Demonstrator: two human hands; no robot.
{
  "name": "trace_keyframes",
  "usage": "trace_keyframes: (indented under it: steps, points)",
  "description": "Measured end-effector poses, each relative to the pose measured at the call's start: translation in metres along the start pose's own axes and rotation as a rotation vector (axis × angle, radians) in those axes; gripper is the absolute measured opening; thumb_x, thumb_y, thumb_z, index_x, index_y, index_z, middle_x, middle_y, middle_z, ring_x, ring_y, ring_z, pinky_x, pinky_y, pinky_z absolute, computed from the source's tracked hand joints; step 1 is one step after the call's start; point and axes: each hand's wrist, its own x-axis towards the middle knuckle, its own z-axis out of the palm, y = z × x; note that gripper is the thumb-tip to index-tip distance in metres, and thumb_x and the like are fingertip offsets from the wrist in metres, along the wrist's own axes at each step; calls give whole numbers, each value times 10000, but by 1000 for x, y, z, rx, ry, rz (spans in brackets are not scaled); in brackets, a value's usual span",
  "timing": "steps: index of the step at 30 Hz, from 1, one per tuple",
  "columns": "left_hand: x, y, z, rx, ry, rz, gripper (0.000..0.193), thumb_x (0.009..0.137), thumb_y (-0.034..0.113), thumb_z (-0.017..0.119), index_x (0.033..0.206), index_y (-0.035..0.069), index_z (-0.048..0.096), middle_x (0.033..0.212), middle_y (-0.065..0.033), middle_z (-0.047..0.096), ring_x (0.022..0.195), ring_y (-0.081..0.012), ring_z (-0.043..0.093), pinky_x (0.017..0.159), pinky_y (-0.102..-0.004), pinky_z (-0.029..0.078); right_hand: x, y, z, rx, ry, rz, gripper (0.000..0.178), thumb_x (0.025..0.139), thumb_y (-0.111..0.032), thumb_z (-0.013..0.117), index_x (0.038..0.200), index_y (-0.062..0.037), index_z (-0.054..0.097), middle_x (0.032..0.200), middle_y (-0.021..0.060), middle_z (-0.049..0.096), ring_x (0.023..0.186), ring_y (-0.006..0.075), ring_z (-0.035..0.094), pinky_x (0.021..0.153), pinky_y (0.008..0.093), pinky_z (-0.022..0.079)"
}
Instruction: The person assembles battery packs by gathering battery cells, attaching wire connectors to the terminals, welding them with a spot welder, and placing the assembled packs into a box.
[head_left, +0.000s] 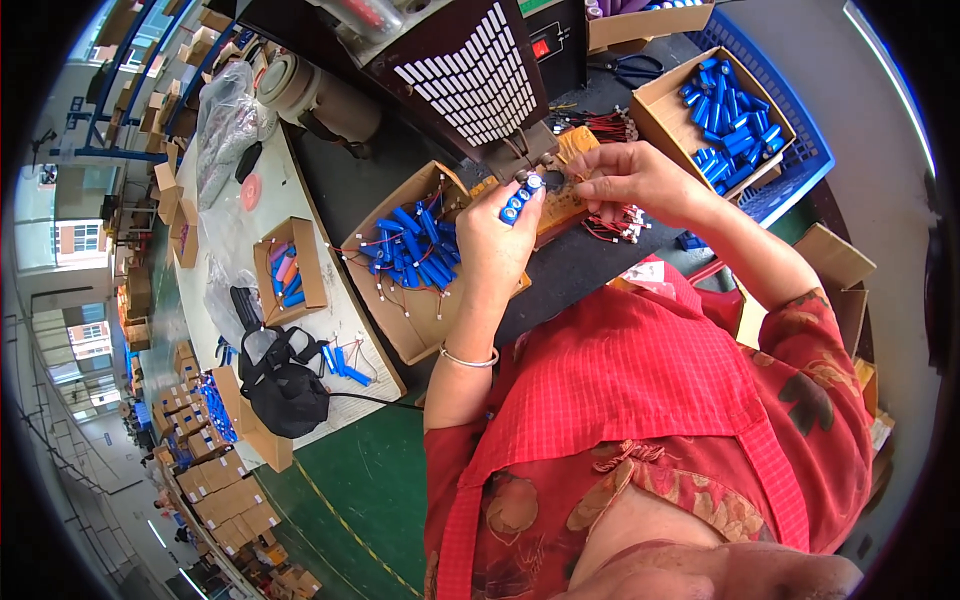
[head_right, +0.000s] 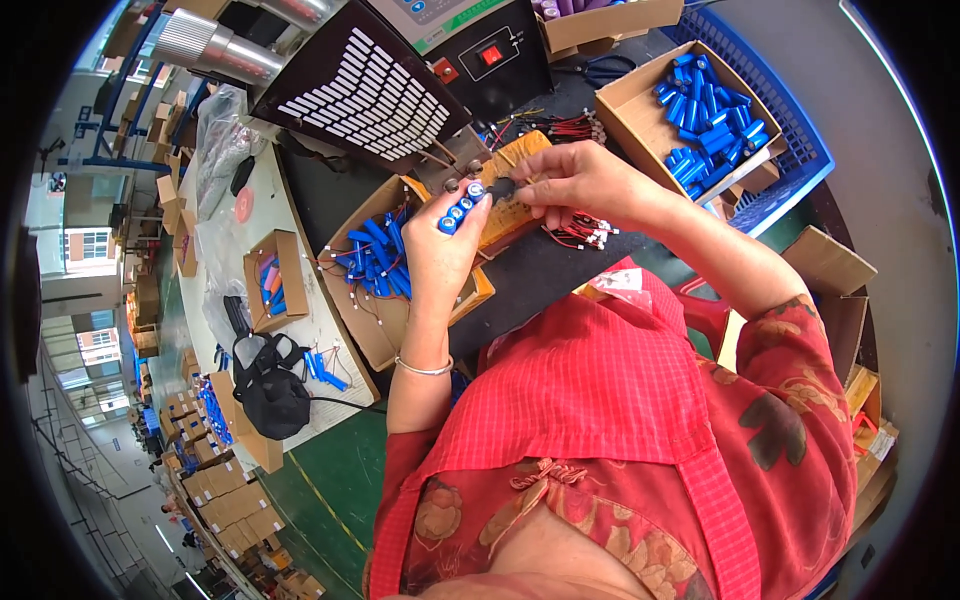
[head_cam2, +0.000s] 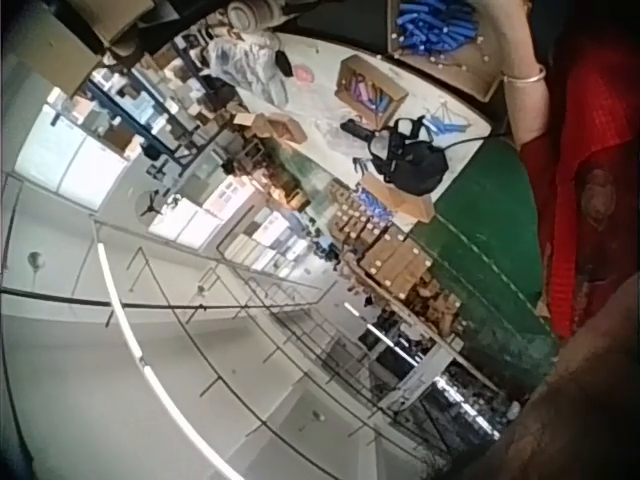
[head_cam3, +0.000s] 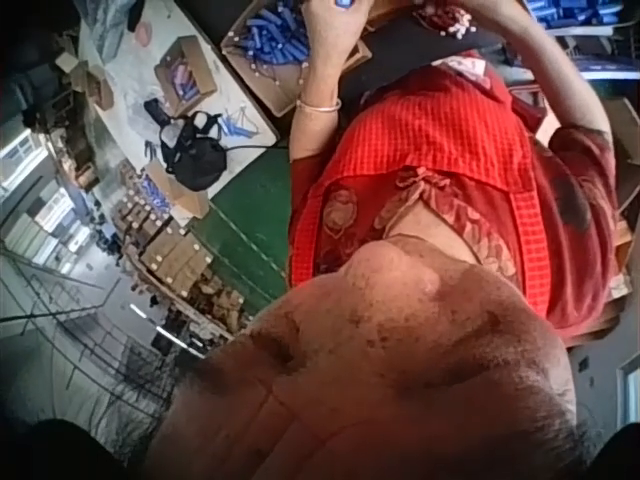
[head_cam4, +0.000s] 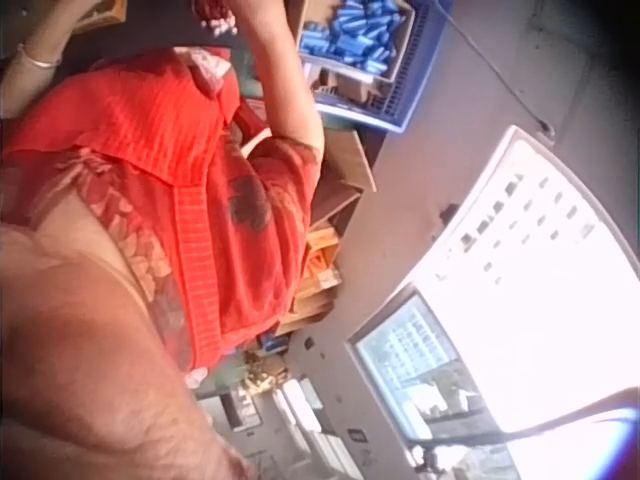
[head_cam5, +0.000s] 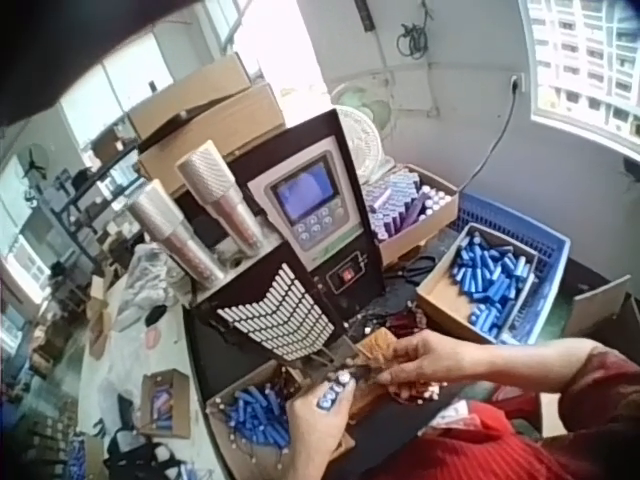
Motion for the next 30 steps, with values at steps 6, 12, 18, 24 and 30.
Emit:
trace_keyframes:
  steps: [6, 12, 18, 24, 30]
  points:
    - [-7, -3, -26, -871, -337, -429, 299, 738, 37, 714, 1008, -2, 592, 913, -73, 637, 728, -89, 597, 598, -199, 491, -14, 4, 2, 34, 1, 25, 194, 854, -204, 610, 904, -18, 634, 671, -7, 593, 576, 37, 540, 505, 175, 432]
    - [1, -13, -5, -315, -68, -89, 203, 771, 39, 673, 960, 19, 601, 820, -28, 650, 593, -12, 510, 499, -153, 399, -2, -1, 20, -99, 102, -147, 161, 868, -179, 592, 872, -20, 618, 651, -43, 534, 573, 6, 454, 483, 163, 368]
    - [1, -9, 1, -142, -1, 51, 166, 763, 56, 658, 918, 7, 626, 678, -59, 612, 578, -60, 518, 539, -236, 437, 10, 2, 24, -218, 162, -228, 173, 855, -154, 600, 895, 13, 626, 710, -17, 592, 659, 27, 515, 588, 208, 450]
    - [2, -6, 4, -105, 16, 117, 170, 756, 46, 648, 918, 4, 618, 760, -123, 631, 632, -167, 603, 590, -282, 463, 11, 0, 26, -328, 227, -295, 172, 839, -143, 614, 895, 17, 639, 696, 25, 618, 641, 40, 537, 578, 225, 466]
    - [2, -5, 3, -110, 1, 85, 181, 753, 39, 645, 929, 5, 617, 796, -136, 635, 675, -189, 625, 614, -286, 470, 11, -1, 26, -454, 270, -448, 157, 818, -110, 611, 908, 15, 641, 745, 110, 641, 669, 138, 608, 623, 277, 491]
